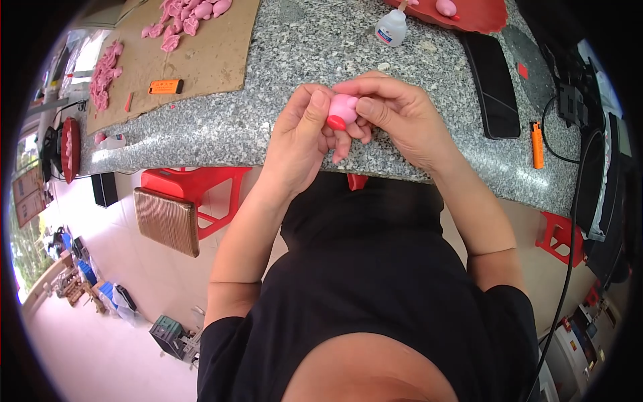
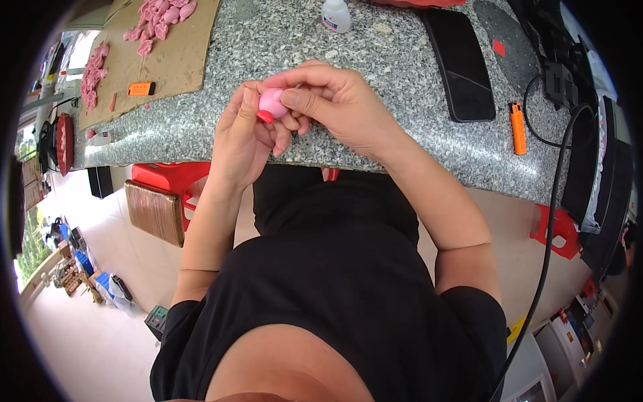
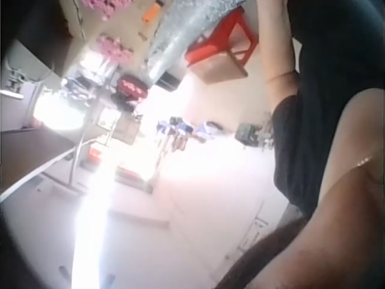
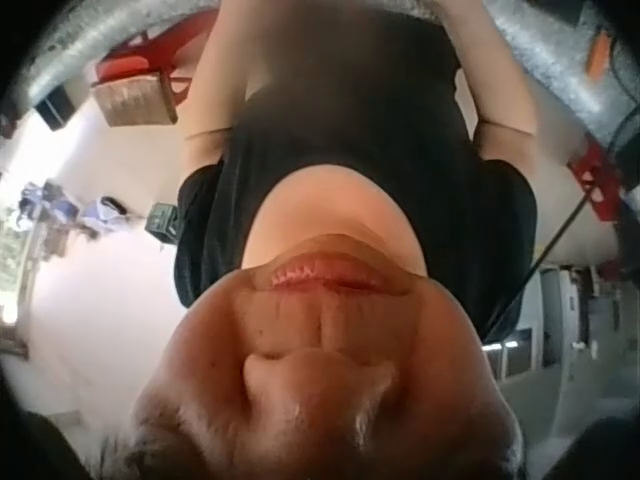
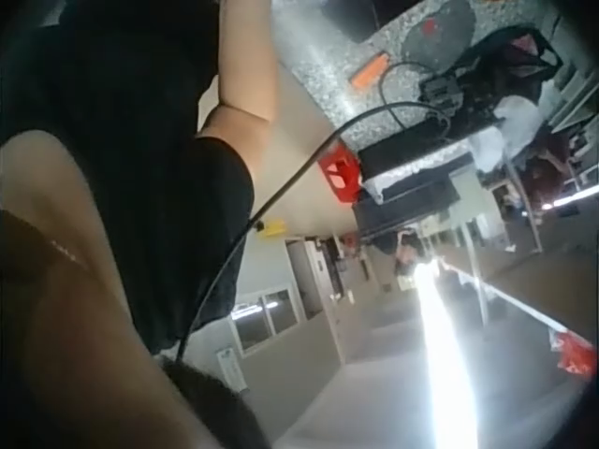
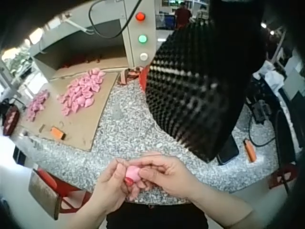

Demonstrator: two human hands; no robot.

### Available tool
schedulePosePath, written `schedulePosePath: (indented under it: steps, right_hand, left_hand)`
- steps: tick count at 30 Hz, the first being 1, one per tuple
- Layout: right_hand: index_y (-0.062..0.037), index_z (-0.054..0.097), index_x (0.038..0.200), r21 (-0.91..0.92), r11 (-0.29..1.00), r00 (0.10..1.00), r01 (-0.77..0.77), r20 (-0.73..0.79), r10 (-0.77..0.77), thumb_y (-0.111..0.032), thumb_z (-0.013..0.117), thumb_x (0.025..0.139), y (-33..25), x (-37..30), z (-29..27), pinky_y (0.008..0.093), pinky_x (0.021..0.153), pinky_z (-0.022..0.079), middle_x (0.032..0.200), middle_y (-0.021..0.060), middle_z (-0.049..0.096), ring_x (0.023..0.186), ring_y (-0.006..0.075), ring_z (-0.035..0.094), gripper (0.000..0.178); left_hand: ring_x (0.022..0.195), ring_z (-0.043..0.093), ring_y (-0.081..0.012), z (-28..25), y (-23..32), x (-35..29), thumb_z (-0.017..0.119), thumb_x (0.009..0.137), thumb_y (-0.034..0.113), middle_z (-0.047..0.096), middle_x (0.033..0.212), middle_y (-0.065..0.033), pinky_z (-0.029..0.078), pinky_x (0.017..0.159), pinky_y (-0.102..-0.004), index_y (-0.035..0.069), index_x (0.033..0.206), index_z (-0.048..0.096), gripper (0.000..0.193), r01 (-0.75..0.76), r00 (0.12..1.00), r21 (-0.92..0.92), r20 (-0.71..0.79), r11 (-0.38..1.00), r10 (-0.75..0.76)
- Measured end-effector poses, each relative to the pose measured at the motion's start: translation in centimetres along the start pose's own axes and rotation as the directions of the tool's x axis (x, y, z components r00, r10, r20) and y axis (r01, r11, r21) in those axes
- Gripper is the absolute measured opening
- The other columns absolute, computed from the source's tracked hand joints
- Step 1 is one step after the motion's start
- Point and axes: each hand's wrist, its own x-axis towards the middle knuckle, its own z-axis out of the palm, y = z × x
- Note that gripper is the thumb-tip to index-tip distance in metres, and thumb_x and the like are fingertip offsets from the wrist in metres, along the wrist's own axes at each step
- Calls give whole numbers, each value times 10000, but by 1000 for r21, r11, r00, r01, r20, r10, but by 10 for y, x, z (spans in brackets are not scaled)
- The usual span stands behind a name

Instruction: The person applies glue from a bottle onto toy figure components, attaches feet to the bodies by hand to assemble the figures, and places the completed figurines onto a plate.

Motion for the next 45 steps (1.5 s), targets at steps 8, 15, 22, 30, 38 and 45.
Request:
schedulePosePath:
  steps: [8, 15, 22, 30, 38, 45]
  right_hand:
    - [33, 518, 1045, 68, 998, 996, -11, 87, 5, -28, 570, 798, 1, -2, 2, 204, 616, 455, 799, 62, 591, 696, 99, 574, 259]
    - [35, 521, 1004, 28, 999, 999, 45, 1, -45, 1, 588, 778, 7, -2, -1, 232, 682, 494, 844, 76, 583, 768, 116, 584, 238]
    - [64, 521, 933, -49, 994, 995, 96, 41, -94, 45, 605, 743, 11, -4, -2, 256, 742, 507, 918, 62, 488, 821, 147, 578, 208]
    - [59, 518, 928, -85, 990, 993, 114, 40, -111, 36, 616, 738, 12, -4, -3, 256, 740, 507, 921, 66, 474, 843, 145, 569, 215]
    - [40, 519, 949, -6, 999, 998, 53, 35, -53, -8, 583, 781, 8, -2, -4, 244, 683, 505, 889, 79, 539, 781, 133, 581, 186]
    - [-5, 479, 1083, 241, 962, 991, -131, 54, 121, -142, 504, 859, 1, 1, -8, 240, 649, 474, 930, 85, 571, 771, 119, 557, 265]
  left_hand:
    - [620, 525, -125, -5, -3, -2, 348, 920, 322, 548, 764, -98, 421, 542, -197, 21, 1006, 399, 316, -28, 999, 0, 29, 1000, 28]
    - [884, 540, -161, 12, -20, -9, 548, 779, -71, 516, 985, -105, 469, 770, -276, -8, 1127, 394, 385, -337, 928, 308, -53, 890, 370]
    - [760, 577, -185, -6, -37, -11, 612, 734, -25, 555, 928, -140, 472, 656, -267, -32, 997, 495, 288, -390, 837, 734, 31, 556, 547]
    - [921, 509, -141, -8, -32, -14, 482, 831, -47, 491, 1019, -122, 421, 806, -254, -75, 1137, 382, 323, -390, 877, 762, 136, 518, 461]
    - [754, 593, -162, 9, -33, -7, 617, 746, -3, 545, 926, -118, 486, 662, -255, -30, 1074, 477, 358, -332, 887, 526, -109, 783, 449]
    - [720, 569, -95, 15, -30, -3, 629, 755, 21, 539, 874, -76, 465, 589, -209, -11, 1107, 457, 392, -373, 863, 419, -171, 828, 475]
